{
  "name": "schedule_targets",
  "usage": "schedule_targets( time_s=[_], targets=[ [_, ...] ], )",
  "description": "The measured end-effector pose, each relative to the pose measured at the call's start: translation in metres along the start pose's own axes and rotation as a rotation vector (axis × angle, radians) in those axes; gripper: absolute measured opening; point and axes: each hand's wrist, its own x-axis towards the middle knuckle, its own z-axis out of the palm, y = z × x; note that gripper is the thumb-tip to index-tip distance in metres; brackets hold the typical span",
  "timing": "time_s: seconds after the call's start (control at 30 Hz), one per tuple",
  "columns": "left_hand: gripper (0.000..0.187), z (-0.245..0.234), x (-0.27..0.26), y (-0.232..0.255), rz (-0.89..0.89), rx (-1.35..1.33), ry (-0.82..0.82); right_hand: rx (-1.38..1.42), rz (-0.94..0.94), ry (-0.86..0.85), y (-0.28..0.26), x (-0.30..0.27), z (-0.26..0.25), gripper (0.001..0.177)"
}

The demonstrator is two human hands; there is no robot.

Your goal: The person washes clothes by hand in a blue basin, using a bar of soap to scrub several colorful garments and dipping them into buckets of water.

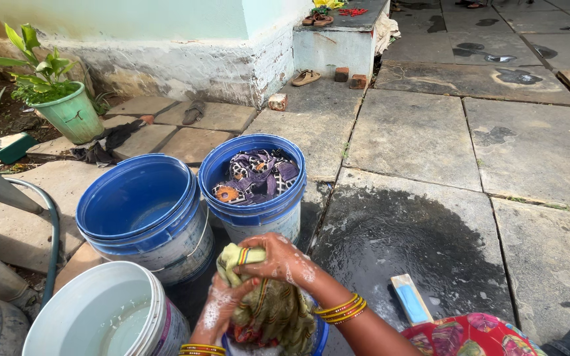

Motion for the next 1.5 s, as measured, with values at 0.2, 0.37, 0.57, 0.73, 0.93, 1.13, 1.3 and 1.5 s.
schedule_targets(
  time_s=[0.2,0.37,0.57,0.73,0.93,1.13,1.3,1.5],
  targets=[
    [0.048,0.008,-0.017,0.061,0.053,0.298,0.248,-0.146,0.026,-0.035,0.012,0.001,-0.031,0.091],
    [0.046,0.029,-0.021,0.057,0.041,-0.323,0.286,-0.155,0.313,-0.443,0.046,-0.004,-0.019,0.064],
    [0.056,0.039,-0.026,0.079,0.154,-0.662,0.145,0.575,0.145,-0.183,0.068,0.003,0.000,0.047],
    [0.037,0.012,0.006,0.021,0.099,-0.656,0.398,0.592,0.189,0.200,0.036,-0.001,0.054,0.037],
    [0.036,0.007,0.026,-0.049,0.470,-0.724,0.189,0.126,0.086,0.398,0.037,-0.037,0.100,0.021],
    [0.041,0.020,0.017,-0.033,0.111,-0.380,0.559,-0.171,-0.194,0.333,0.065,-0.040,0.103,0.024],
    [0.055,0.013,-0.001,0.002,0.052,-0.246,0.493,-0.052,0.035,0.337,0.048,-0.022,0.088,0.025],
    [0.085,0.024,-0.029,0.045,0.087,0.221,-0.148,0.430,0.137,0.388,-0.019,-0.021,0.021,0.034]
  ],
)
